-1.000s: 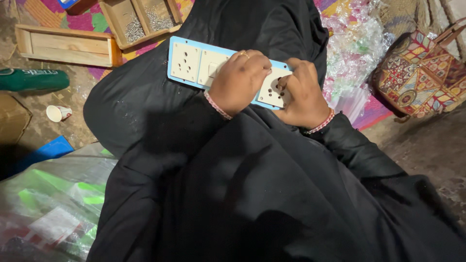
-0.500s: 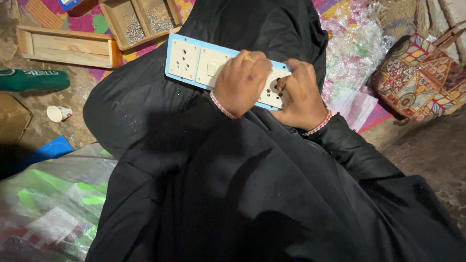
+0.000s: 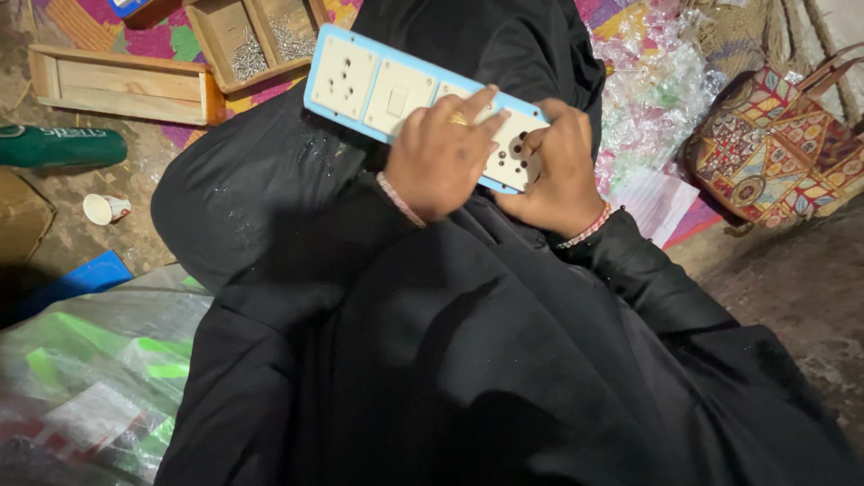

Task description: The person sits on the floor and assembles electrical socket plates by inserting metal components into the back of the plastic housings. They handle multiple socket plates, including beige and blue ones, and use small metal pieces from a wooden box to complete the assembly.

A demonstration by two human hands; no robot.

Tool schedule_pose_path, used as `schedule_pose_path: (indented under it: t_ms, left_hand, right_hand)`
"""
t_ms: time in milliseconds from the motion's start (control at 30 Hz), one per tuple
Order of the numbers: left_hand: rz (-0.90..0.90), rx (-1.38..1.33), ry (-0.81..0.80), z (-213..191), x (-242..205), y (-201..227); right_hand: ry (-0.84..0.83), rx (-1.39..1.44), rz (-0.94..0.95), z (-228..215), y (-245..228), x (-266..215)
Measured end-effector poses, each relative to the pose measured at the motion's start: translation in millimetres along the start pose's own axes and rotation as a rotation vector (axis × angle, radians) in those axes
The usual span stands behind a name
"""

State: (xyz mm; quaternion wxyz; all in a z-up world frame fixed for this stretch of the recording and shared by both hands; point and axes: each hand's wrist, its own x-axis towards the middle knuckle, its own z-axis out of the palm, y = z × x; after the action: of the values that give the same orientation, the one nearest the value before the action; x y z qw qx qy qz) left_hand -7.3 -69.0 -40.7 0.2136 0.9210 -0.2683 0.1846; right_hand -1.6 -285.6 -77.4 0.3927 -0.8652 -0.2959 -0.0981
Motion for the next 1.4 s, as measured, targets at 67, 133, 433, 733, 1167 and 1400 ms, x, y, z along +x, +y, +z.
schedule_pose_path:
  t_ms: [67,133,433,733,1167,1400]
  left_hand:
    - [-0.058,-0.023,0.058,-7,-3,-7]
    - [-0.082,-0.03,0.041,-16,-10,-22]
    - [-0.834,-1.16,-0.039,33,-37,-36]
    - [-0.927,-1.331,-0.019,39,-46,-56]
    - [-0.665,-1.004,-0.181,6,-6,-93]
    - [-0.553,-0.128,0.106,-17,-55,-209]
  right_hand:
    - [0.044,0.005,0.027,0,1,1]
    - [0.083,0.023,0.068,-1,3,4]
    - [0.12,0.141,0.217,25,-1,10]
    - [-0.247,0.077,0.152,13,-10,32]
    - [-0.217,0.712,0.287,50,2,39]
    - [-0.251,1.346,0.637,81,-6,47]
